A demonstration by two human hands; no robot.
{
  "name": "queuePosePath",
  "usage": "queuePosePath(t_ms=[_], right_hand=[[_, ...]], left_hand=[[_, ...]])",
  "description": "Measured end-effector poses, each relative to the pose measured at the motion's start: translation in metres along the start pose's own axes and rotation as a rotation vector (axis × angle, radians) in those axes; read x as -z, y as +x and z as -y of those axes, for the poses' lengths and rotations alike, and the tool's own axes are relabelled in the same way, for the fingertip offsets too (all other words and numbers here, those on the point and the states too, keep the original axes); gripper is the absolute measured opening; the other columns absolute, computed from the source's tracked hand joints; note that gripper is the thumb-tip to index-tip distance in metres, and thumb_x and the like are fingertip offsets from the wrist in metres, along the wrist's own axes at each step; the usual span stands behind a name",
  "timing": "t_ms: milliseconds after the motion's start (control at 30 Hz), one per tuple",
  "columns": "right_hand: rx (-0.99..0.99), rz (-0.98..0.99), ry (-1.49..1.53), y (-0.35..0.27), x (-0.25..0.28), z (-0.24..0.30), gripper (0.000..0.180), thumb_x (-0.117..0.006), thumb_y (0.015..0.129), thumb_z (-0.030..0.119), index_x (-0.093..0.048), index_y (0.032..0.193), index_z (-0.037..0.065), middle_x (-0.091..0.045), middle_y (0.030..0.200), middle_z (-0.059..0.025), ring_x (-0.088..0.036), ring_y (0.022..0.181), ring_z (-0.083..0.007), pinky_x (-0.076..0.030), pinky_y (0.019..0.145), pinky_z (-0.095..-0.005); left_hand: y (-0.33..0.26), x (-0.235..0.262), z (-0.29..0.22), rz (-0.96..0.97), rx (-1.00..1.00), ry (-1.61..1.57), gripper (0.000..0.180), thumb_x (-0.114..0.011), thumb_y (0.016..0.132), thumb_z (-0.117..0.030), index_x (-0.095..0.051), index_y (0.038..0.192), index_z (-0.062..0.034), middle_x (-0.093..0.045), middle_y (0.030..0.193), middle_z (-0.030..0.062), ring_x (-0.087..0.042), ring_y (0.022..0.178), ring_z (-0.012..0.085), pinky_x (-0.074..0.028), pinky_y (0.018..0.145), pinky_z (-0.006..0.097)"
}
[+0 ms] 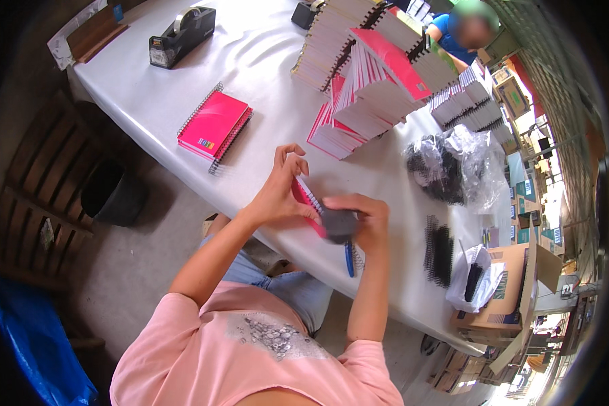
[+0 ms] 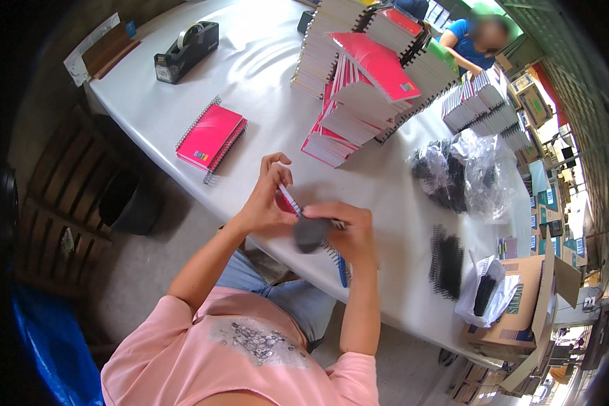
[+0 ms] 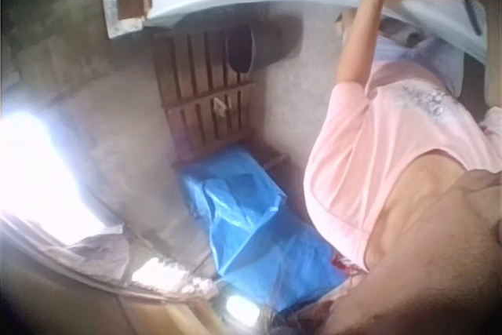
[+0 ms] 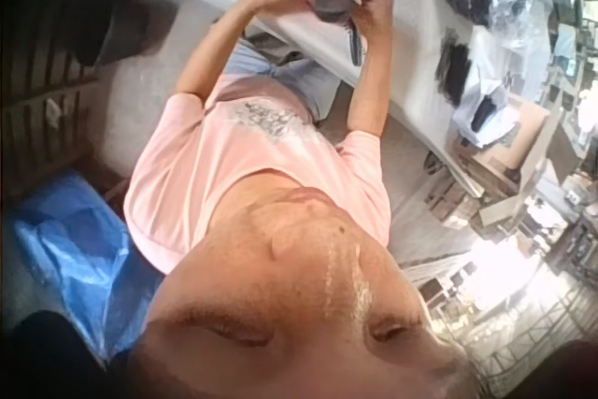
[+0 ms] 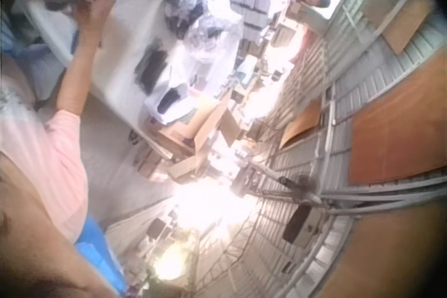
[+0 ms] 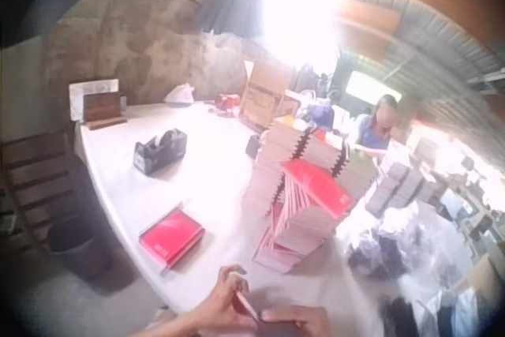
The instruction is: The person uses pliers to cut and crimp the ends of metal spiral coils on small pink notebooks, then places the finished notebooks onto a stack.
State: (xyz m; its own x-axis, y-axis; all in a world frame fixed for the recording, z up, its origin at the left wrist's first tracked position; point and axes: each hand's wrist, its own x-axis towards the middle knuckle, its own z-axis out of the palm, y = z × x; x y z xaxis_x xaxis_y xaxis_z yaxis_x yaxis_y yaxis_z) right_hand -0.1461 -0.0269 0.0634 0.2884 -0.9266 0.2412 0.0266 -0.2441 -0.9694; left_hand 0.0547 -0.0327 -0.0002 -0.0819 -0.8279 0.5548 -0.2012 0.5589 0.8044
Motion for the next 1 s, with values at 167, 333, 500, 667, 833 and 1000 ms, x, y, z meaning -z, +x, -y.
queuePosePath(t_ms=[167, 333, 500, 667, 833, 1000], right_hand=[[-0.101, -0.074, -0.663, 0.023, -0.010, 0.001, 0.023, -0.059, 0.070, -0.002, -0.071, 0.088, 0.002, -0.070, 0.082, -0.0126, -0.067, 0.073, -0.0180, -0.051, 0.069, -0.0270], [-0.063, 0.020, -0.640, 0.030, -0.018, -0.003, 0.022, -0.059, 0.070, -0.001, -0.072, 0.088, 0.003, -0.069, 0.078, -0.0131, -0.066, 0.070, -0.0174, -0.050, 0.068, -0.0280], [-0.039, 0.048, -0.636, 0.031, -0.039, -0.001, 0.019, -0.061, 0.071, 0.004, -0.071, 0.088, 0.002, -0.064, 0.075, -0.0208, -0.066, 0.068, -0.0258, -0.050, 0.068, -0.0311], [-0.113, -0.145, -0.852, 0.021, 0.014, -0.021, 0.023, -0.062, 0.073, 0.006, -0.069, 0.094, 0.002, -0.066, 0.089, -0.0195, -0.065, 0.085, -0.0321, -0.048, 0.082, -0.0385], [-0.161, -0.409, -1.044, -0.056, 0.038, -0.013, 0.059, -0.065, 0.081, 0.022, -0.044, 0.135, 0.008, -0.045, 0.135, -0.0179, -0.043, 0.122, -0.0378, -0.033, 0.102, -0.0445], [-0.095, -0.208, -1.614, -0.119, -0.017, -0.028, 0.052, -0.054, 0.090, 0.026, -0.040, 0.137, 0.008, -0.044, 0.130, -0.0198, -0.045, 0.116, -0.0381, -0.034, 0.099, -0.0450]], left_hand=[[-0.003, -0.005, 0.021, -0.044, 0.057, -0.079, 0.098, -0.094, 0.037, -0.039, -0.028, 0.101, -0.0060, -0.036, 0.107, 0.0160, -0.040, 0.104, 0.0281, -0.037, 0.090, 0.036], [-0.004, -0.007, 0.020, -0.012, 0.143, -0.164, 0.102, -0.094, 0.038, -0.042, -0.025, 0.102, -0.0056, -0.036, 0.103, 0.0137, -0.041, 0.099, 0.0255, -0.037, 0.090, 0.036], [-0.006, -0.003, 0.025, -0.009, 0.045, -0.080, 0.103, -0.094, 0.039, -0.044, -0.025, 0.105, -0.0044, -0.034, 0.103, 0.0124, -0.040, 0.099, 0.0246, -0.037, 0.087, 0.035], [-0.004, -0.006, 0.027, -0.036, 0.077, -0.230, 0.075, -0.086, 0.062, -0.033, -0.030, 0.104, -0.0056, -0.039, 0.098, 0.0081, -0.042, 0.091, 0.0201, -0.038, 0.084, 0.030], [-0.012, 0.004, 0.009, -0.197, 0.264, -0.510, 0.037, -0.071, 0.080, -0.003, -0.045, 0.106, -0.0058, -0.054, 0.089, 0.0028, -0.053, 0.086, 0.0098, -0.044, 0.076, 0.025], [-0.015, -0.005, -0.017, -0.353, 0.237, -0.405, 0.072, -0.074, 0.075, 0.002, -0.037, 0.136, -0.0063, -0.064, 0.092, 0.0069, -0.060, 0.084, 0.0118, -0.048, 0.072, 0.026]])
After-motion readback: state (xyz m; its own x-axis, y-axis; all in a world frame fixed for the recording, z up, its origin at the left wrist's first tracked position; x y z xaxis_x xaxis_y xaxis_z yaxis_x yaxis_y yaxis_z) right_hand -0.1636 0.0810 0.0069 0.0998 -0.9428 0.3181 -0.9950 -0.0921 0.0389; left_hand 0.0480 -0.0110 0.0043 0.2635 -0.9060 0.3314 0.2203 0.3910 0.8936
